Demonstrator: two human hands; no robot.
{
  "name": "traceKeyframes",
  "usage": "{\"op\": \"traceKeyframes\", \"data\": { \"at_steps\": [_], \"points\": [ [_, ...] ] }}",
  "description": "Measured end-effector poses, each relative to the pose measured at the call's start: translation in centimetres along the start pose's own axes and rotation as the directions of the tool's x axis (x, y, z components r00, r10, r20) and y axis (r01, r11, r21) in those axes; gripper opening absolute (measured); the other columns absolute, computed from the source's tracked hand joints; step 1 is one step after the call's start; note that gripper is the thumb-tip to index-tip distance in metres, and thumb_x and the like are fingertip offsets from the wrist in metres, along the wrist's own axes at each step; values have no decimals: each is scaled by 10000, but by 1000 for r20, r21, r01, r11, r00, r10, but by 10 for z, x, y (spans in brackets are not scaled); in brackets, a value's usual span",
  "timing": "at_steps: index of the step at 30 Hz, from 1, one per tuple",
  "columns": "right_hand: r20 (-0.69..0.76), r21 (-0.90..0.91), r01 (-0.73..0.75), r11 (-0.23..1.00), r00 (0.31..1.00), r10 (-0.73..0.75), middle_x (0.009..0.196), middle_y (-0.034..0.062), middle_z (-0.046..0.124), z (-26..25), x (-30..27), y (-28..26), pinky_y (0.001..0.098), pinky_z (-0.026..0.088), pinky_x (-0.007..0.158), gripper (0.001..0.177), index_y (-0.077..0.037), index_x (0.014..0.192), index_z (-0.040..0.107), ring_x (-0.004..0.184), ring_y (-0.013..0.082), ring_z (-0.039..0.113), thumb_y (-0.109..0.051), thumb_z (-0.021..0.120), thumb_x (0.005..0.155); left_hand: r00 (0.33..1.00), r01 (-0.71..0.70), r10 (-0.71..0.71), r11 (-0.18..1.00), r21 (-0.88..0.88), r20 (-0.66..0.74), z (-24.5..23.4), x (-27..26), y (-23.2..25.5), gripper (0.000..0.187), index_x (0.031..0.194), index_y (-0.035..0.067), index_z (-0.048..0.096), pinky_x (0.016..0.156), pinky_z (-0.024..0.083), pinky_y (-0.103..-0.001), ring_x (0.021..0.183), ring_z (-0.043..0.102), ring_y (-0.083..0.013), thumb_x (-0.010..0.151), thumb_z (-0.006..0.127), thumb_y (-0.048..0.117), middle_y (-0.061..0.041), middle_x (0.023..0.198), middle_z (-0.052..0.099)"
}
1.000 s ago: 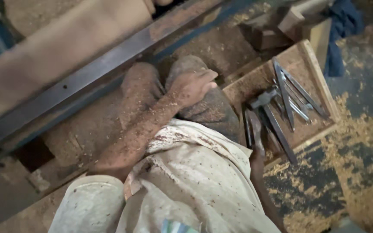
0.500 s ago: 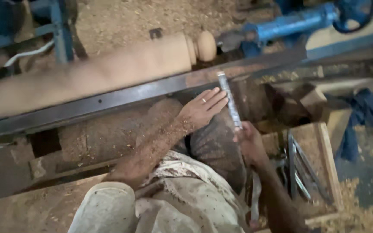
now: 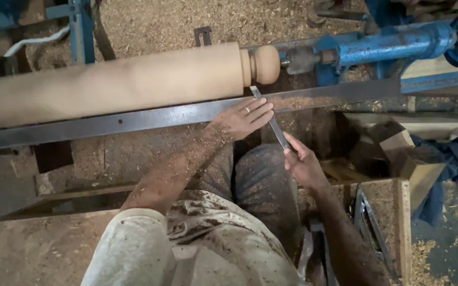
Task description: The person uses a chisel to shape a rotating cylindrical piece of wood on a lathe. They hold the tool against the spinning wood to carve a rounded end and smooth the surface, creating wood shavings.
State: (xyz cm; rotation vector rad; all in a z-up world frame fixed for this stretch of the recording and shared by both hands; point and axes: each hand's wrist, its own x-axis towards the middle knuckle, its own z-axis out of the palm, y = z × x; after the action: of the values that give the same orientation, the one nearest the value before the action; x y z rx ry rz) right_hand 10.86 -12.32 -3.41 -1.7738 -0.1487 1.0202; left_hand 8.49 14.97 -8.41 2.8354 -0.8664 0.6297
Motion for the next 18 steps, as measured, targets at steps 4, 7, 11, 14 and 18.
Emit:
{"op": "traceKeyframes", "data": {
  "at_steps": [4,7,11,14,18],
  "points": [
    [-44,-16,-121,993,992,120,719,-50,519,3,6,-6,239,415,533,551,-145,1551,450,603,60,475,-157,545,1008,999,30,-29,999,13,-35,-4,2,-1,415,1345,38,625,1145,493,-432,1336,600,-291,972,566,209,-142,1431,618],
    [-40,13,-22,1000,999,23,755,-68,525,5,8,0,224,407,549,537,-106,1539,485,625,48,474,-131,565,1010,998,50,-50,999,7,-43,-8,-1,4,411,1345,30,624,1138,506,-431,1329,605,-291,973,571,198,-142,1420,627],
    [-37,-15,-29,999,999,28,687,-41,517,3,8,4,230,378,520,547,-124,1540,481,594,53,456,-134,568,1000,998,57,-56,998,13,-33,-4,0,3,408,1344,30,631,1133,509,-424,1321,609,-290,968,568,174,-132,1407,635],
    [-40,-22,-6,1000,999,5,688,-45,521,7,7,7,223,377,519,551,-125,1541,481,596,41,458,-140,574,998,996,79,-80,997,-15,-38,3,-5,5,435,1353,41,636,1121,509,-413,1324,607,-282,948,557,178,-125,1412,638],
    [-42,-76,24,997,999,-27,690,-47,539,9,6,5,223,384,512,537,-127,1532,501,590,33,471,-156,571,1000,995,80,-80,997,5,-55,9,-8,6,418,1340,48,640,1115,518,-410,1322,614,-286,955,556,187,-115,1396,646]
  ]
}}
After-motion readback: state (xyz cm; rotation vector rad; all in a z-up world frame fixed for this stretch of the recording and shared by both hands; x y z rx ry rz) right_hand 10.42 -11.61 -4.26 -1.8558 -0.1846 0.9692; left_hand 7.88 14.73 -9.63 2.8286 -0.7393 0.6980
